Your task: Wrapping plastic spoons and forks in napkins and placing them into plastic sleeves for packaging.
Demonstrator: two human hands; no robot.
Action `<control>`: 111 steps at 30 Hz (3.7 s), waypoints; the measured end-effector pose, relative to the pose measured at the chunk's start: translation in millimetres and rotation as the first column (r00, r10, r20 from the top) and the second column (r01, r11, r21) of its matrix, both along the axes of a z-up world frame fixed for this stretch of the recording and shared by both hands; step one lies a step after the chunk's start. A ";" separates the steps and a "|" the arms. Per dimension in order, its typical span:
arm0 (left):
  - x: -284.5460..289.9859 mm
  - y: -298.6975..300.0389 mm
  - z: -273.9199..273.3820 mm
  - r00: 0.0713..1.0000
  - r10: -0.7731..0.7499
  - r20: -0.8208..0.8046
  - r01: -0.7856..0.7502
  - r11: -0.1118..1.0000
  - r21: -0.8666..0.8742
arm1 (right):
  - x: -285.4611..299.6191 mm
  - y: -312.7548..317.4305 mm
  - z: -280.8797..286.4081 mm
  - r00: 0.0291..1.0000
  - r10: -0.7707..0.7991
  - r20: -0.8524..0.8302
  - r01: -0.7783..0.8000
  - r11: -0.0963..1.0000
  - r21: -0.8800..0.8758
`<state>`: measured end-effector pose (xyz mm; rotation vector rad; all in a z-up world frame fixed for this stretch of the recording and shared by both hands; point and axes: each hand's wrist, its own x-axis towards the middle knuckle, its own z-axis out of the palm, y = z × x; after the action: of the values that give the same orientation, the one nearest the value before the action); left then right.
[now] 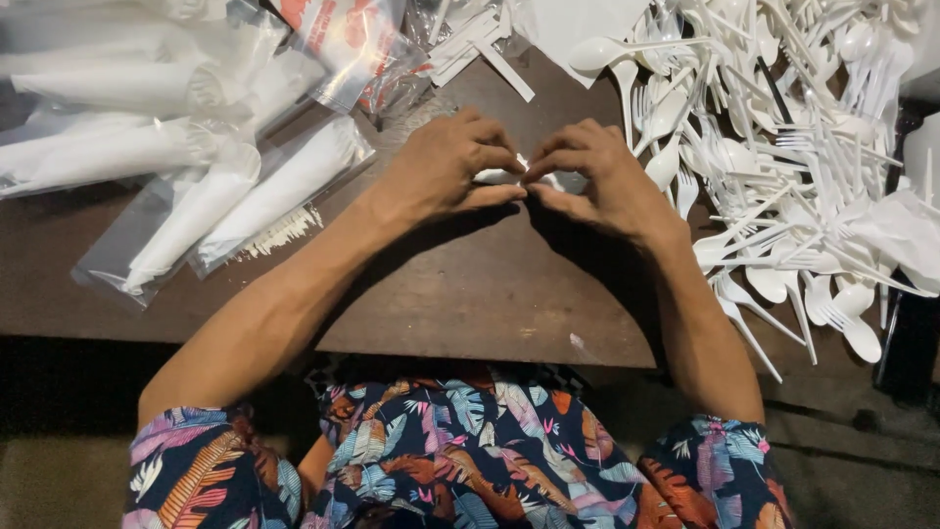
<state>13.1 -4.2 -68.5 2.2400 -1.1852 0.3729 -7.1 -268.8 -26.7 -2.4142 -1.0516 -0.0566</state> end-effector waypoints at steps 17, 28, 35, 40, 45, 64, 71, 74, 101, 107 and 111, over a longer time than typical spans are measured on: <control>21.4 47.0 42.4 0.969 0.108 0.221 -0.115 0.993 0.021 | -4.5 11.8 6.2 0.997 0.040 0.066 -0.033 0.995 -0.098; 40.0 111.2 52.7 0.875 0.471 -0.114 -0.456 0.879 0.139 | 10.3 43.3 24.5 0.969 -0.001 0.248 -0.012 0.999 0.050; 41.4 116.8 64.1 0.885 0.460 -0.070 -0.464 0.885 -0.050 | 48.9 109.4 37.0 0.895 0.104 0.433 -0.092 0.995 -0.048; 49.4 124.8 57.9 0.919 0.394 0.015 -0.379 0.894 -0.237 | 83.5 144.8 28.3 0.790 0.099 0.605 -0.033 0.992 -0.119; 55.8 130.3 52.4 0.918 0.396 -0.030 -0.392 0.892 -0.224 | 105.5 149.5 12.1 0.874 0.133 0.467 0.004 0.960 -0.281; 76.2 139.3 17.1 0.868 0.489 -0.085 -0.491 0.871 -0.007 | 160.5 138.4 19.4 0.881 -0.312 0.355 0.314 0.948 0.053; 68.1 131.0 22.5 0.793 0.606 -0.057 -0.605 0.795 0.042 | 194.1 165.8 8.6 0.806 -0.558 -0.200 0.585 0.803 0.116; 60.2 131.4 36.5 0.783 0.603 -0.150 -0.617 0.783 -0.072 | 192.2 161.6 8.4 0.903 -0.417 -0.106 0.429 0.851 0.303; 24.0 63.5 192.3 0.864 -0.195 -0.463 -0.032 0.898 -0.438 | 44.9 81.5 122.1 0.929 0.086 -0.360 0.228 0.634 0.739; 19.0 71.5 204.0 0.852 -0.149 -0.501 -0.022 0.947 -0.319 | 49.0 68.6 129.0 0.954 0.141 -0.263 0.101 0.676 0.730; 17.6 79.8 207.4 0.887 -0.183 -0.423 0.100 0.973 -0.209 | 33.3 60.9 148.3 0.980 0.142 -0.136 -0.039 0.818 0.573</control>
<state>30.8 75.6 139.0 1.9256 -1.0147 -0.0854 26.2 -207.9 121.6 -1.7878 -0.9079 -0.1092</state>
